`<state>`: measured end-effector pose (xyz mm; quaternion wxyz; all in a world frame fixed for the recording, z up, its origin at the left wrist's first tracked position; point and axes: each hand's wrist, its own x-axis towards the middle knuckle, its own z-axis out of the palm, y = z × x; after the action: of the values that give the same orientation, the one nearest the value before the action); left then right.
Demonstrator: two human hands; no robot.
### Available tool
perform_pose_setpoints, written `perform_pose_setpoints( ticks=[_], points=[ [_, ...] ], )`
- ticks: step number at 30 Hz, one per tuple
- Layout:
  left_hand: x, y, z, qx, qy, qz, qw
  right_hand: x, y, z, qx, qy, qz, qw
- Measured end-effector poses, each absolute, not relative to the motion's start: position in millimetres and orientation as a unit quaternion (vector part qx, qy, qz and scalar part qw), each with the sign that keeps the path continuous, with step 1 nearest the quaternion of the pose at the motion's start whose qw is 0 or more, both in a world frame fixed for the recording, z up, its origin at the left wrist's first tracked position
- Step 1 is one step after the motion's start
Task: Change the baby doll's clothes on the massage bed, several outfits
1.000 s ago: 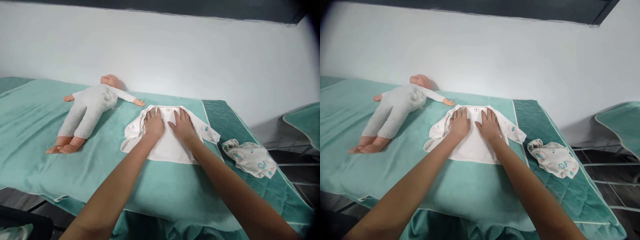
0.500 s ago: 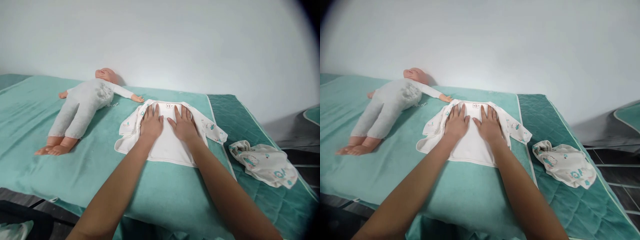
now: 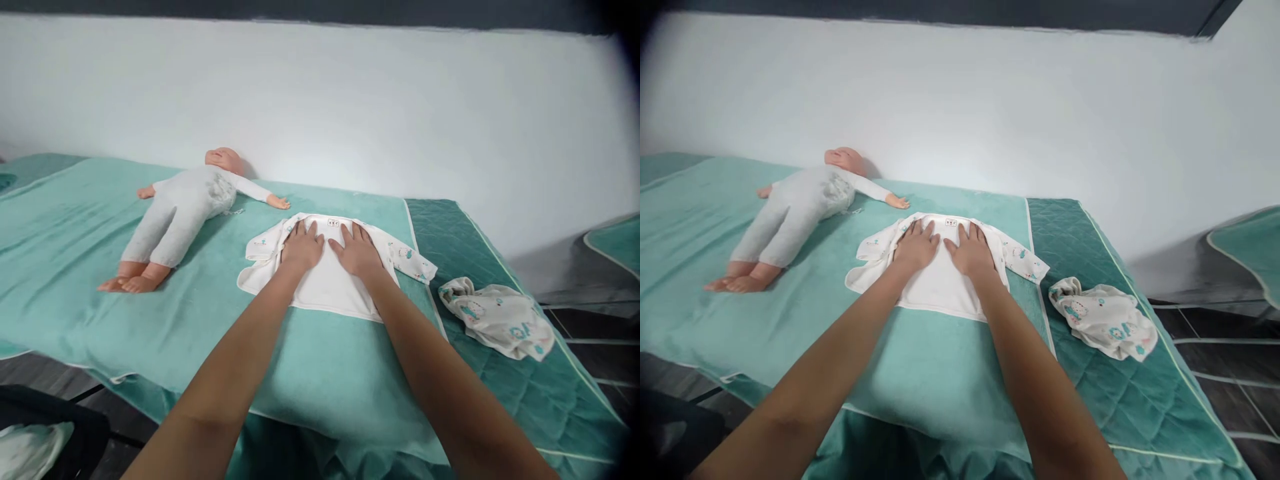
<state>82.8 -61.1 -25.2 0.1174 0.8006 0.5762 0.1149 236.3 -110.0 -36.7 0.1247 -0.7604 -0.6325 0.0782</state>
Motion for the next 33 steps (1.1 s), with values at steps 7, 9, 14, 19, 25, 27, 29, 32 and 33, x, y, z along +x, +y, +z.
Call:
perform_pose_setpoints(
  ticks=[7, 9, 14, 19, 25, 27, 29, 32, 33],
  points=[
    [69.8, -80.6, -13.2, 0.785, 0.531, 0.306, 0.092, 223.4, -124.9, -30.4, -0.696, -0.698, -0.079, 0.151],
    [56.4, -91.1, -6.7, 0.771, 0.502, 0.37, 0.13, 221.6, -127.0, -29.8, -0.684, -0.709, -0.085, 0.15],
    [0.8, -103.7, 0.2, 0.747, 0.456, 0.45, 0.175, 225.4, -119.6, -33.7, -0.698, -0.7, -0.049, 0.145],
    [-59.4, -92.4, -10.2, 0.752, 0.479, 0.397, 0.219, 230.4, -110.5, -39.2, -0.717, -0.689, -0.006, 0.105],
    [-84.9, -89.6, -13.7, 0.762, 0.482, 0.362, 0.239, 224.4, -115.5, -36.8, -0.712, -0.695, -0.055, 0.083],
    [-83.2, -89.7, -11.9, 0.749, 0.497, 0.352, 0.26, 215.9, -116.1, -26.7, -0.695, -0.711, -0.081, 0.07],
    [-80.4, -88.6, -11.3, 0.726, 0.518, 0.355, 0.281, 202.2, -112.7, -12.9, -0.675, -0.73, -0.09, 0.061],
    [-77.3, -85.4, -14.5, 0.697, 0.539, 0.381, 0.279, 173.1, -99.7, 4.3, -0.687, -0.722, -0.018, 0.08],
    [-76.7, -84.3, -16.2, 0.69, 0.546, 0.389, 0.272, 162.7, -94.5, 6.6, -0.701, -0.706, 0.016, 0.1]
  ],
)
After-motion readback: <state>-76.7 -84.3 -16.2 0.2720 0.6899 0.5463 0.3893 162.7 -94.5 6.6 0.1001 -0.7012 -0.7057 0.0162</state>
